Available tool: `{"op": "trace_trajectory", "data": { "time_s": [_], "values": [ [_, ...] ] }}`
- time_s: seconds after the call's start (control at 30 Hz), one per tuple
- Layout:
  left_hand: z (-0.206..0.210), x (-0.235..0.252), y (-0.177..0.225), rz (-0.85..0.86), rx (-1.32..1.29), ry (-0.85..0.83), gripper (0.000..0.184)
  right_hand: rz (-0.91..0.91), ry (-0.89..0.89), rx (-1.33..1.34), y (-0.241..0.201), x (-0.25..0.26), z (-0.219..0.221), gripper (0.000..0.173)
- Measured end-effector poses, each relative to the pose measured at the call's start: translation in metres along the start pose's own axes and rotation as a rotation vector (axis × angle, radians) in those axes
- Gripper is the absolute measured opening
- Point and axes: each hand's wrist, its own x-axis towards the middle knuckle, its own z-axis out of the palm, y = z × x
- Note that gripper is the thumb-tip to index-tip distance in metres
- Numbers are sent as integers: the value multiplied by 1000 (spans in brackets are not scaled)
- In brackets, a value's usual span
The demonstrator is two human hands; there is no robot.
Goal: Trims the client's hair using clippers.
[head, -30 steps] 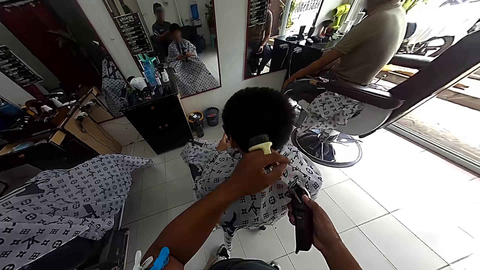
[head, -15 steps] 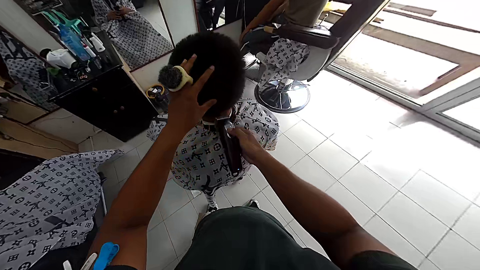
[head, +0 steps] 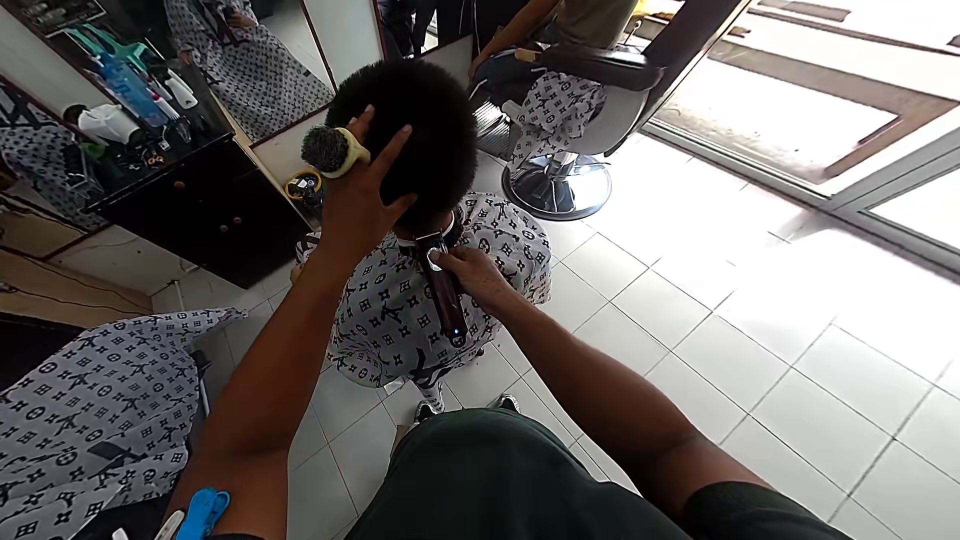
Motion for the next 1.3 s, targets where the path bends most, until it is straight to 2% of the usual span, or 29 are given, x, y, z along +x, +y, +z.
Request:
{"op": "trace_trajectory", "data": {
  "time_s": [0.23, 0.37, 0.53, 0.67, 0.73, 0.8, 0.83, 0.87, 0.9, 0.93, 0.97, 1.0, 1.03, 1.07, 1.13, 1.2, 1.23, 1.3],
  "values": [
    [1, 2, -2, -29, 5, -11, 77, -18, -12, -36, -2, 2, -3, 40],
    [2, 3, -3, -40, 0, -16, 77, -88, -19, -17, 0, 3, 0, 39],
    [2, 6, -4, -43, 13, -33, 78, -47, -15, -35, 0, 9, -1, 43],
    [4, 6, -2, -34, 8, -23, 77, -214, -68, -78, 10, 3, -9, 35],
    [-3, 2, 6, -71, -19, -26, 79, -227, -83, -94, 21, -12, -26, 30],
    [-9, -15, 21, -86, -119, 135, 71, -187, -33, 2, 38, -33, -44, 30],
    [0, -29, 26, -53, -162, 266, 61, -176, 16, 97, 50, -42, -51, 32],
    [13, -43, 32, -7, -210, 329, 48, -162, 65, 207, 62, -50, -57, 36],
    [23, -55, 41, 13, -276, 249, 36, -140, 109, 311, 76, -56, -64, 40],
    [24, -58, 52, -17, -384, -15, 31, -114, 134, 387, 87, -59, -70, 45],
    [21, -52, 61, -68, -519, -358, 32, -80, 159, 419, 96, -61, -76, 51],
    [25, -44, 65, -86, -662, -558, 30, -33, 185, 422, 101, -63, -80, 56],
    [35, -40, 67, -96, -812, -575, 26, 18, 200, 415, 104, -66, -85, 61],
    [46, -37, 70, -141, -935, -485, 25, 63, 206, 406, 106, -69, -89, 66],
    [63, -28, 77, -380, -1098, -363, 26, 102, 189, 419, 108, -71, -96, 70],
    [67, -18, 83, -589, -1204, -506, 24, 84, 135, 450, 113, -73, -101, 72],
    [66, -16, 86, -584, -1216, -550, 23, 73, 120, 461, 114, -74, -105, 72],
    [68, -15, 93, -488, -1145, -415, 23, 57, 113, 471, 116, -74, -114, 67]
  ]
}}
